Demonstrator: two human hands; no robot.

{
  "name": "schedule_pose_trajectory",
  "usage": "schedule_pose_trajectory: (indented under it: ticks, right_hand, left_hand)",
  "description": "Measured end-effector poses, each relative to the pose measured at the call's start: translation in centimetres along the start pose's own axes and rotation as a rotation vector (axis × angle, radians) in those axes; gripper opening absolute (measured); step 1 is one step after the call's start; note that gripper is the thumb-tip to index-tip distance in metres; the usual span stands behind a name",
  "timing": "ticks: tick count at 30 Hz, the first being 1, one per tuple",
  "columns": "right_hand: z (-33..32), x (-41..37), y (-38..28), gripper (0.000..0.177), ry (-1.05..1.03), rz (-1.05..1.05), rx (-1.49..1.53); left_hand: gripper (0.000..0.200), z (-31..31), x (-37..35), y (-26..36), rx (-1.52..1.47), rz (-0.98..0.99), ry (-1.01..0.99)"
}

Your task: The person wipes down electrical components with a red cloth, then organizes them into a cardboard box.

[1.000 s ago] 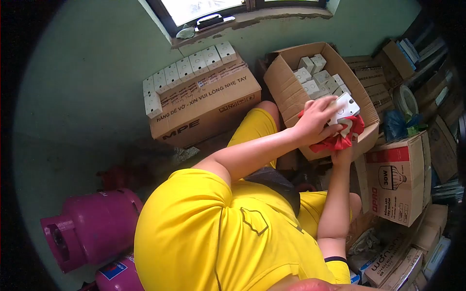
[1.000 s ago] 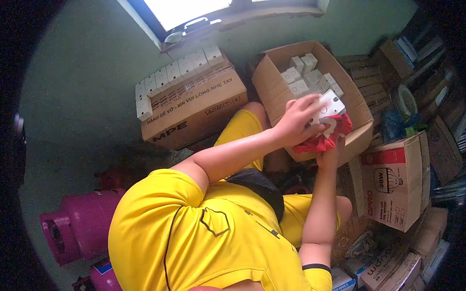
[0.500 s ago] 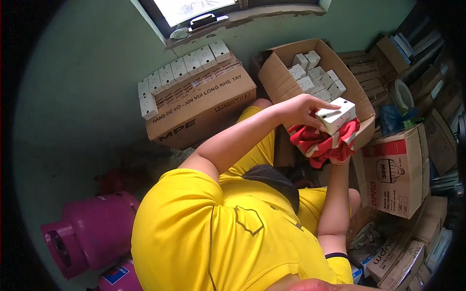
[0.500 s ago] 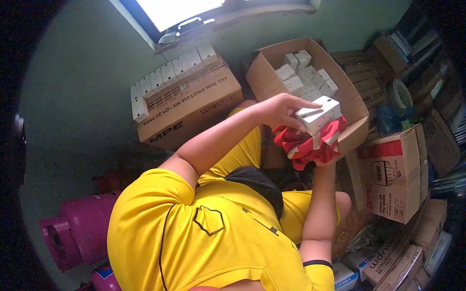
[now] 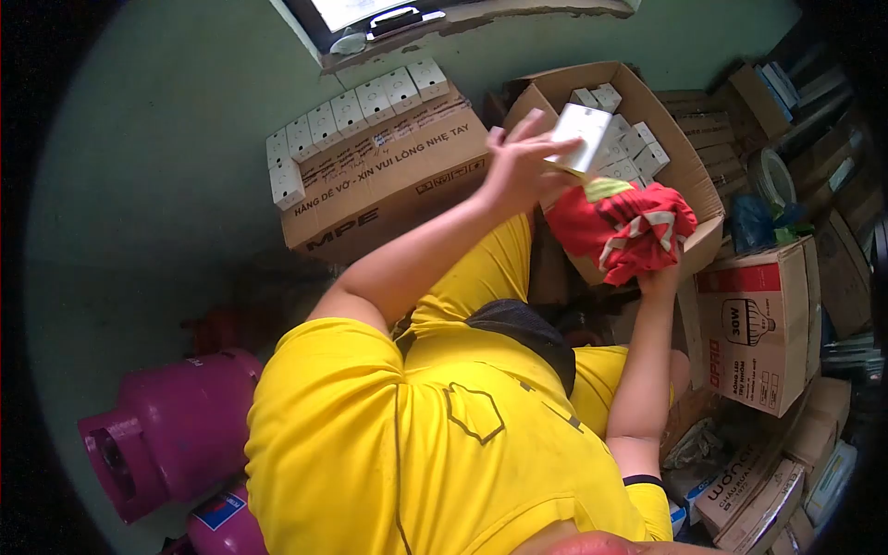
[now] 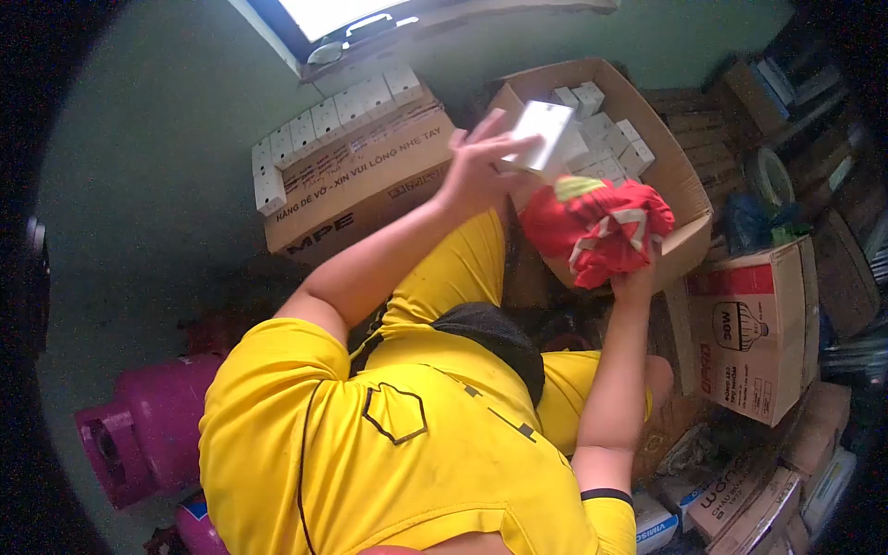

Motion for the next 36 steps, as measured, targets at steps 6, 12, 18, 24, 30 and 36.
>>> schedule_pose_trajectory:
  ticks: [6,12,18,24,30,36]
  right_hand:
    - [-2.6,-0.7,-3.8,0.047,0.34,-0.165,-0.146]
    - [-2.8,-1.0,-4.3,0.049,0.47,-0.142,-0.126]
    - [-3.4,-0.6,-3.8,0.046,0.496,-0.151,-0.196]
    - [-3.3,-0.6,-4.3,0.048,0.432,-0.191,-0.431]
    - [-5.2,-2.2,-3.4,0.051,0.582,-0.18,0.055]
    - [-5.7,-2.4,-4.6,0.048,0.514,-0.192,-0.098]
  left_hand:
    - [0.054,-14.2,-4.0,-11.4,0.815,-0.179,0.332]
    - [0.055,-24.8,-11.8,-21.0,1.088,-0.628,0.333]
    - [0.053,-27.0,-14.0,-22.8,1.124,-0.706,0.406]
    - [0.049,-27.6,-13.5,-22.8,1.118,-0.719,0.432]
    - [0.049,-28.4,-13.1,-23.6,1.12,-0.699,0.422]
    - [0.05,-28.7,-12.6,-25.2,1.114,-0.673,0.417]
Point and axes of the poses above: each hand's wrist, its own x-axis towards the middle knuckle, its own z-axis out of the palm, y = z × x, the point moved 8 cm from there along x, towards the middle knuckle, and after that the axes turned 13 degrees about -z, right-handed, at the moved point
